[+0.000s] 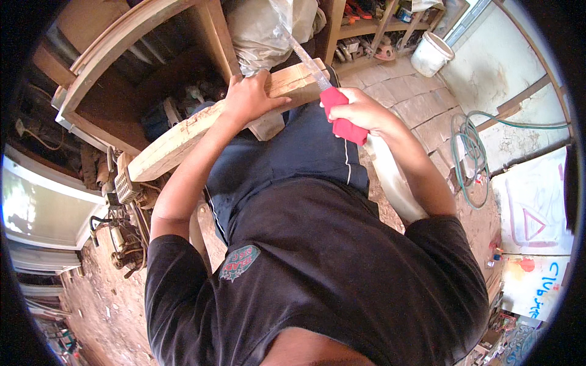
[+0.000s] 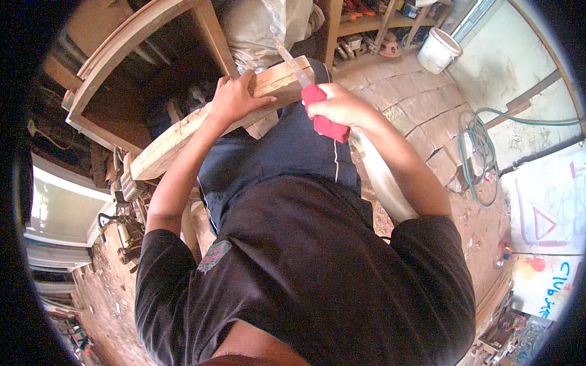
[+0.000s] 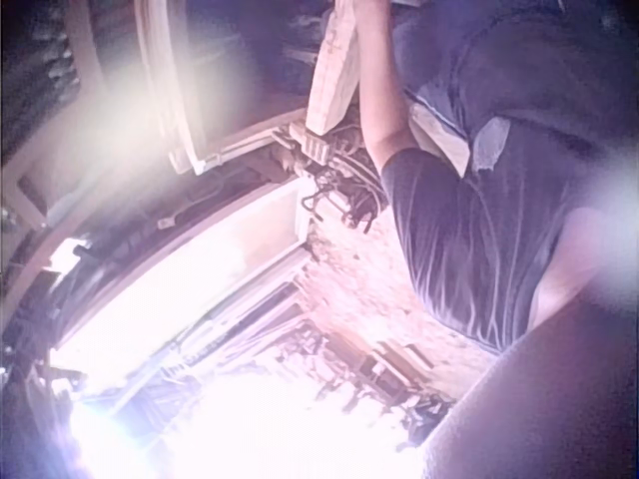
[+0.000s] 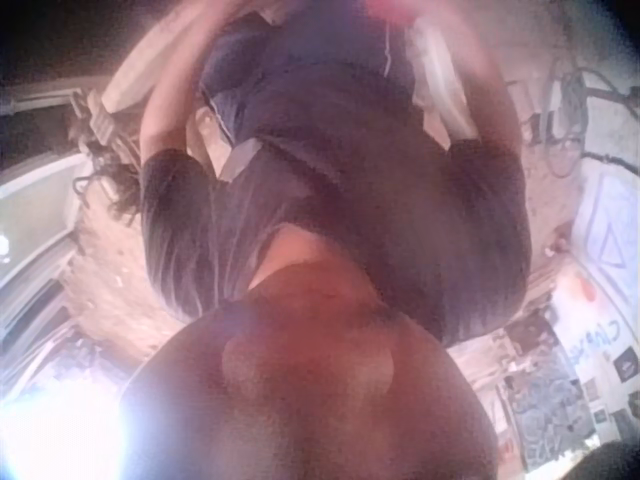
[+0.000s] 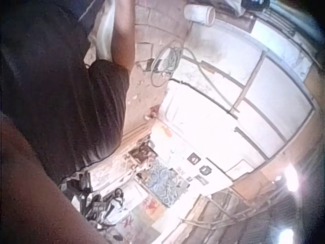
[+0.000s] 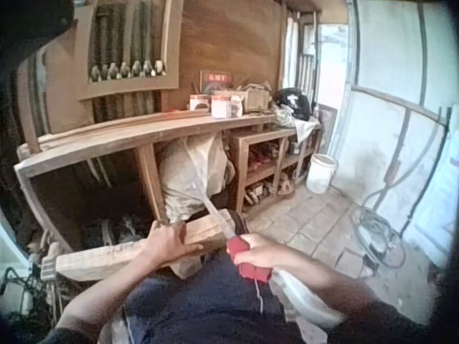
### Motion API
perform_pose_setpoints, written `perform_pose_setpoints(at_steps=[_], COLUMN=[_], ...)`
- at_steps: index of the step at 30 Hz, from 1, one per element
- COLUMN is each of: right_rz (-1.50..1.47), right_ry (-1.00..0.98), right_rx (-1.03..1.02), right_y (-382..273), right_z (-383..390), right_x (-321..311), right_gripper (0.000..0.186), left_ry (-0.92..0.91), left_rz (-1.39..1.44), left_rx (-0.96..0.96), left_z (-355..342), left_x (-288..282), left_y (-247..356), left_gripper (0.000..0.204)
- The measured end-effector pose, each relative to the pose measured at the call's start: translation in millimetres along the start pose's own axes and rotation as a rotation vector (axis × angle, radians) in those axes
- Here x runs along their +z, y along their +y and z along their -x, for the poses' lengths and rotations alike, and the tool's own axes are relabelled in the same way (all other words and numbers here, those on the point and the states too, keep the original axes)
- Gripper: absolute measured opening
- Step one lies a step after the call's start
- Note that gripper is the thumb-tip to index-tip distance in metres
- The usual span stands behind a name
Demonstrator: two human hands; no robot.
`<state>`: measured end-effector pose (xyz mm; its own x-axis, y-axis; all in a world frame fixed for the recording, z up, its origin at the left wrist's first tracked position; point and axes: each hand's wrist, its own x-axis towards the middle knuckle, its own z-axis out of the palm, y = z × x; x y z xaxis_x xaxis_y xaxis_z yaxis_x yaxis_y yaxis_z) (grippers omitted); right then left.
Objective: The person saws a piece of wood by hand using a small hand saw.
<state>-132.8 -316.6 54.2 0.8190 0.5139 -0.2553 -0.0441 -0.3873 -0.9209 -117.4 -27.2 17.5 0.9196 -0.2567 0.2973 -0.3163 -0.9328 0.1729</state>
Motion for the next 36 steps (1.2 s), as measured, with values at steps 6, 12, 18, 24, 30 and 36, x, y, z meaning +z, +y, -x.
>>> perform_pose_setpoints(at_steps=[6,12,18,24,30,36], right_rz=[-0.291,-0.452,-0.504,-0.311,-0.286,-0.343], right_ry=[-0.003,-0.105,-0.084,0.036,0.062,0.090], right_rx=[0.191,0.202,0.259,0.157,0.110,0.035], right_y=[3.0,13.1,13.9,14.1,6.2,6.7], right_z=[-5.1,-9.7,-11.8,-16.7,-9.0,-8.4], right_x=[11.8,8.9,14.3,26.5,23.0,10.1], right_gripper=[0.055,0.069,0.063,0.063,0.064,0.066], left_ry=[0.106,0.097,0.081,0.031,0.050,-0.023], left_rz=[-0.004,-0.025,0.003,0.007,-0.003,0.008], left_rx=[0.039,0.046,0.033,0.018,0.039,0.025], left_z=[0.5,-1.2,0.3,-0.8,-2.9,-15.4], left_x=[4.2,7.5,6.9,6.2,5.0,-6.7], left_y=[-2.0,-3.8,-4.3,-1.3,-6.0,-7.1], left_gripper=[0.072,0.072,0.083,0.083,0.077,0.083])
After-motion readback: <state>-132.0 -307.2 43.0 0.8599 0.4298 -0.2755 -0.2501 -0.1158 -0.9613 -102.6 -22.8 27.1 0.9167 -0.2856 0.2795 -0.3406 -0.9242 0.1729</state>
